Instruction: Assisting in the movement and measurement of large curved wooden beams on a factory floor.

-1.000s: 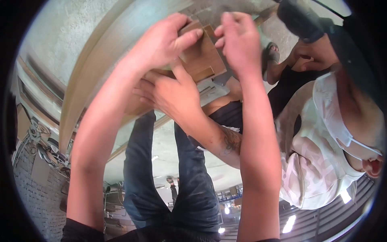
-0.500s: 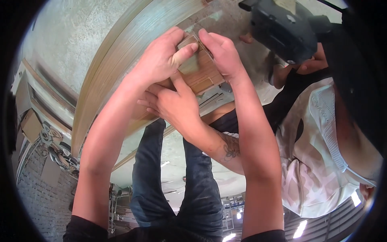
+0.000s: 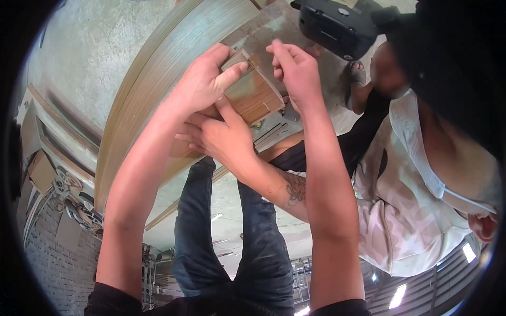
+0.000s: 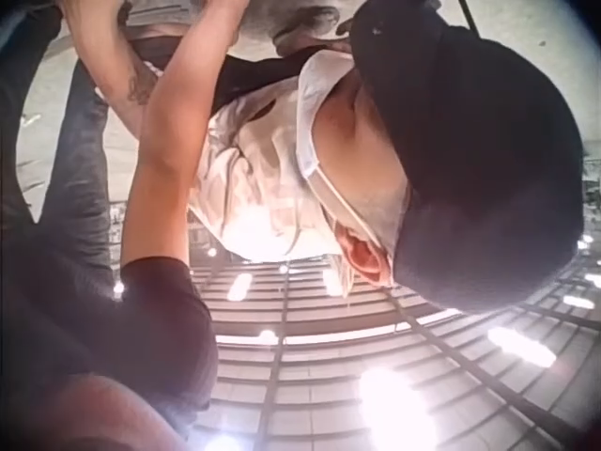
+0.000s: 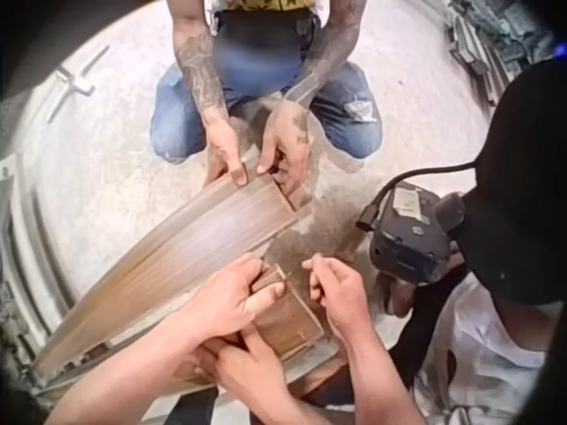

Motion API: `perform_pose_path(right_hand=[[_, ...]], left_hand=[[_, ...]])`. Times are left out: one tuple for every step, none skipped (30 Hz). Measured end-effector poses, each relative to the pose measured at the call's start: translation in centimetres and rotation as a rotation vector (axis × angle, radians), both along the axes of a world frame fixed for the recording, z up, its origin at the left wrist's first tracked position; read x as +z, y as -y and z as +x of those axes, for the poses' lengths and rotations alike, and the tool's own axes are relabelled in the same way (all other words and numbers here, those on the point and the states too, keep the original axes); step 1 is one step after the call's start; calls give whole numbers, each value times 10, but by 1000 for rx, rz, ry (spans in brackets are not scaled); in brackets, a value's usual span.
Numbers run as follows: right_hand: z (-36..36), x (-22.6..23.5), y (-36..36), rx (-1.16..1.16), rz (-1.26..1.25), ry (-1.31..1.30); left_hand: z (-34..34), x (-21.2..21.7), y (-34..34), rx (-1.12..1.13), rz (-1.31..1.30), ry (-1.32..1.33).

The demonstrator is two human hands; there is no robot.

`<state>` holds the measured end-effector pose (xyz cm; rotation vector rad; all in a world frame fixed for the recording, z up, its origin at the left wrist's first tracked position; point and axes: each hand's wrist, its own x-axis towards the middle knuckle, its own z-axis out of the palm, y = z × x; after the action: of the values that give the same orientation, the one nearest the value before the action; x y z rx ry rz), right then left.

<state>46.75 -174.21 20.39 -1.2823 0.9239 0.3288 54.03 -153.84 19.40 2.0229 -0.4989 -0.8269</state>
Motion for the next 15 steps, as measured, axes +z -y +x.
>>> perform_pose_path(right_hand=[[-3, 9, 0, 68, -88, 29], [-7, 18, 0, 145, -159, 84], [-11, 28, -1, 140, -176, 57], [-15, 37, -3, 232, -288, 49], [-18, 45, -4, 322, -386, 58], [-21, 53, -7, 437, -534, 89], [-24, 58, -11, 438, -534, 89], [-26, 60, -16, 503, -704, 218], [-27, 62, -21, 567, -873, 347], [-28, 62, -25, 546, -884, 363], [-28, 61, -29, 547, -883, 362], [-28, 61, -32, 526, -867, 361], [-28, 59, -34, 522, -865, 366], [-27, 58, -35, 509, -852, 360], [-27, 58, -37, 545, -898, 359]], left_hand=[[0, 1, 0, -9, -3, -7], [1, 2, 0, -4, -7, -13], [1, 3, 0, 5, 0, -22], [1, 4, 0, 7, -9, -17], [0, 4, 1, 11, 7, -19], [0, 4, 1, 15, 35, -17], [0, 3, 1, 15, 24, -22], [0, 2, 1, 17, 15, -24], [0, 1, 1, 23, 16, -23], [0, 0, 2, 20, 5, -29], [-1, -1, 2, 16, 10, -23], [-1, -1, 2, 12, 33, -14], [-1, -2, 2, 13, 17, -18], [-1, -2, 2, 13, 13, -22], [0, -2, 2, 16, 14, -23]])
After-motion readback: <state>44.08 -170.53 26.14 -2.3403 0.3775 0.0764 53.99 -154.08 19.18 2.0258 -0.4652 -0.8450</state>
